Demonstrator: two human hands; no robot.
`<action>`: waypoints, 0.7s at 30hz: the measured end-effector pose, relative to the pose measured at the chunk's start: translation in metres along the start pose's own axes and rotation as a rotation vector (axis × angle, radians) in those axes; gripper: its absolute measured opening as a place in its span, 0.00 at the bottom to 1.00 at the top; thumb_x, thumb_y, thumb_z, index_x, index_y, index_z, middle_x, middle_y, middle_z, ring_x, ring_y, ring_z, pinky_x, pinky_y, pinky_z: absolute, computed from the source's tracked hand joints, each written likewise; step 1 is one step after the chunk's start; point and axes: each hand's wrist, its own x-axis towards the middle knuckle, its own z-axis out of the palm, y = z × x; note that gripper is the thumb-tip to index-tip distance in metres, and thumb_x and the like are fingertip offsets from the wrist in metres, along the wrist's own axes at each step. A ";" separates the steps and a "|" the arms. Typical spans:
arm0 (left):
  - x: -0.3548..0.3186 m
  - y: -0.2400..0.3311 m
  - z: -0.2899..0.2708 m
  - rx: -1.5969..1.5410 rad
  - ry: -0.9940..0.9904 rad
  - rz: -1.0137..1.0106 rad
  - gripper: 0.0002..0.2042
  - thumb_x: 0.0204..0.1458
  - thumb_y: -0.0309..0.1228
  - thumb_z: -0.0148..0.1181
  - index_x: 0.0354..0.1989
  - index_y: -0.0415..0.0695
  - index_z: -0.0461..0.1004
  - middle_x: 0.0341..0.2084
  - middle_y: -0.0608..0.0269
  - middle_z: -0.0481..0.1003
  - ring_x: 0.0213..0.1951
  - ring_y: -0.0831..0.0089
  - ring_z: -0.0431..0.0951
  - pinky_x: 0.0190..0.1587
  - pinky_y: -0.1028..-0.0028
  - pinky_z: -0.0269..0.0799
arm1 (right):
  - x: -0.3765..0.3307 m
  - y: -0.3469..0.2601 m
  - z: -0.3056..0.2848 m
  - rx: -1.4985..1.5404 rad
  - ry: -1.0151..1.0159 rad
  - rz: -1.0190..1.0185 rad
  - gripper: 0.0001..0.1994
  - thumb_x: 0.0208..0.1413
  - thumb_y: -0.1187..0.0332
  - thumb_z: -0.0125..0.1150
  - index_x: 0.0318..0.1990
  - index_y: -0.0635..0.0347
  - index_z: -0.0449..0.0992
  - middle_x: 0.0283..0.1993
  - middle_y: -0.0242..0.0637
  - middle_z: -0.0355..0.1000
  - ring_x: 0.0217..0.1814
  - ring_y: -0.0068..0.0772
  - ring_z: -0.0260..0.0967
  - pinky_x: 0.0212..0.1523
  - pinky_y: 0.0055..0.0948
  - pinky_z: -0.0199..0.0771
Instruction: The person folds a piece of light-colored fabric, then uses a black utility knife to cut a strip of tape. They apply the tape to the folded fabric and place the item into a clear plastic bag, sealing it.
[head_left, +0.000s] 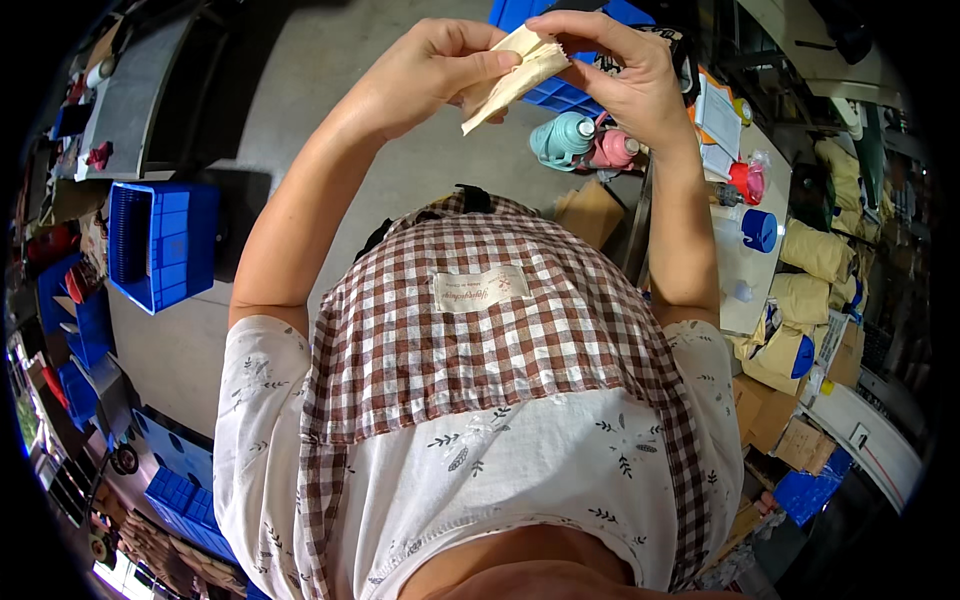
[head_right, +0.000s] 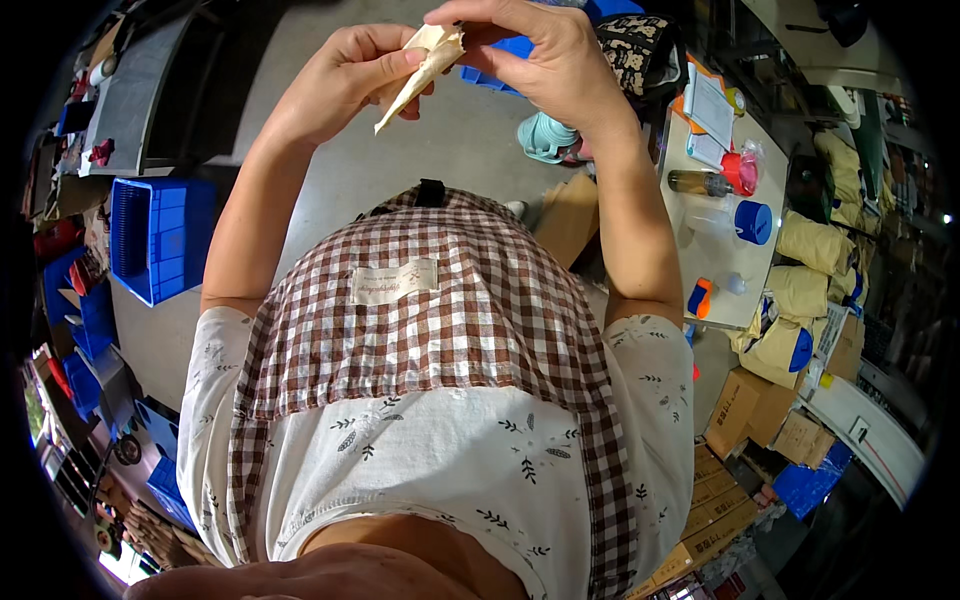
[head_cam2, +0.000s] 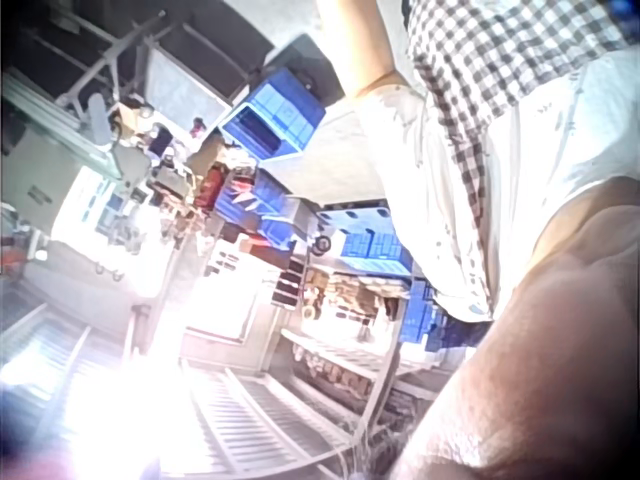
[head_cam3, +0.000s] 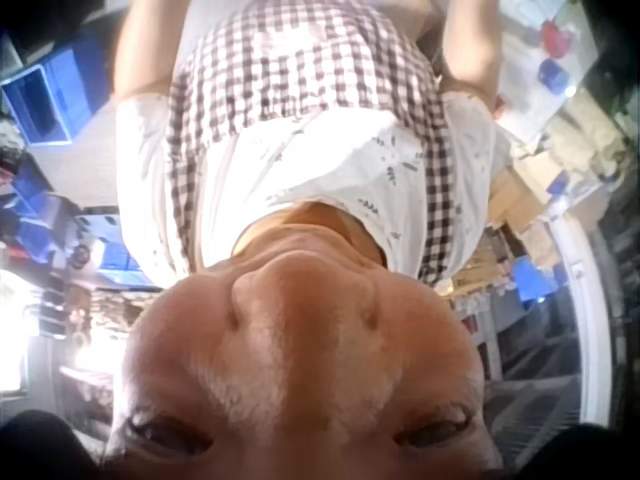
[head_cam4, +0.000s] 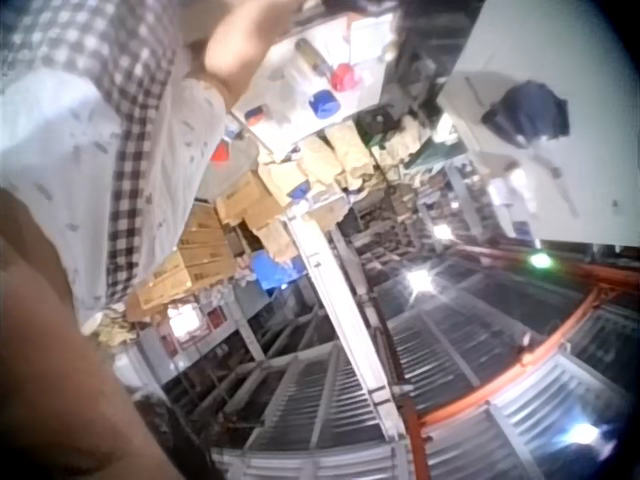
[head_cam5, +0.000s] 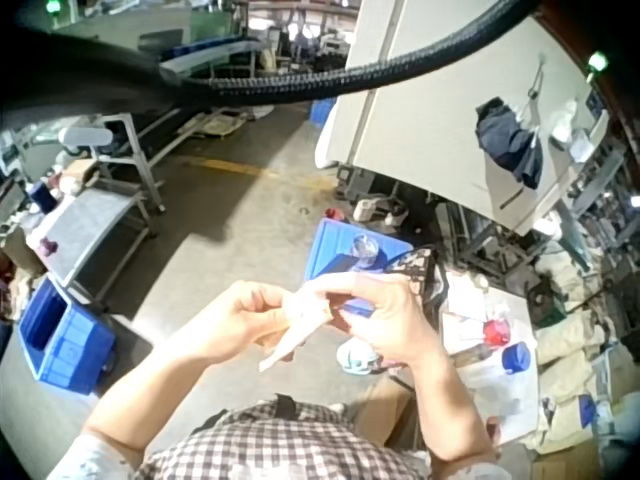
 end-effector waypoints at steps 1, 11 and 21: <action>0.000 0.000 0.002 0.021 0.008 0.000 0.17 0.67 0.41 0.58 0.50 0.38 0.79 0.32 0.61 0.82 0.32 0.77 0.83 0.36 0.76 0.82 | 0.001 0.003 0.001 -0.012 -0.001 -0.035 0.16 0.58 0.80 0.66 0.54 0.58 0.82 0.49 0.33 0.81 0.48 0.24 0.79 0.48 0.23 0.81; -0.007 -0.006 0.009 0.292 0.061 0.054 0.15 0.68 0.36 0.55 0.53 0.36 0.78 0.33 0.55 0.84 0.33 0.71 0.85 0.37 0.73 0.83 | -0.007 0.013 -0.001 -0.119 0.023 0.016 0.13 0.53 0.86 0.63 0.43 0.62 0.84 0.37 0.35 0.83 0.42 0.19 0.80 0.44 0.20 0.80; -0.006 -0.012 0.032 0.140 0.121 0.156 0.17 0.70 0.36 0.53 0.55 0.35 0.77 0.40 0.52 0.83 0.39 0.68 0.86 0.43 0.70 0.84 | -0.017 0.031 0.021 0.308 0.193 0.051 0.09 0.62 0.78 0.64 0.49 0.67 0.80 0.47 0.46 0.82 0.49 0.30 0.81 0.55 0.30 0.83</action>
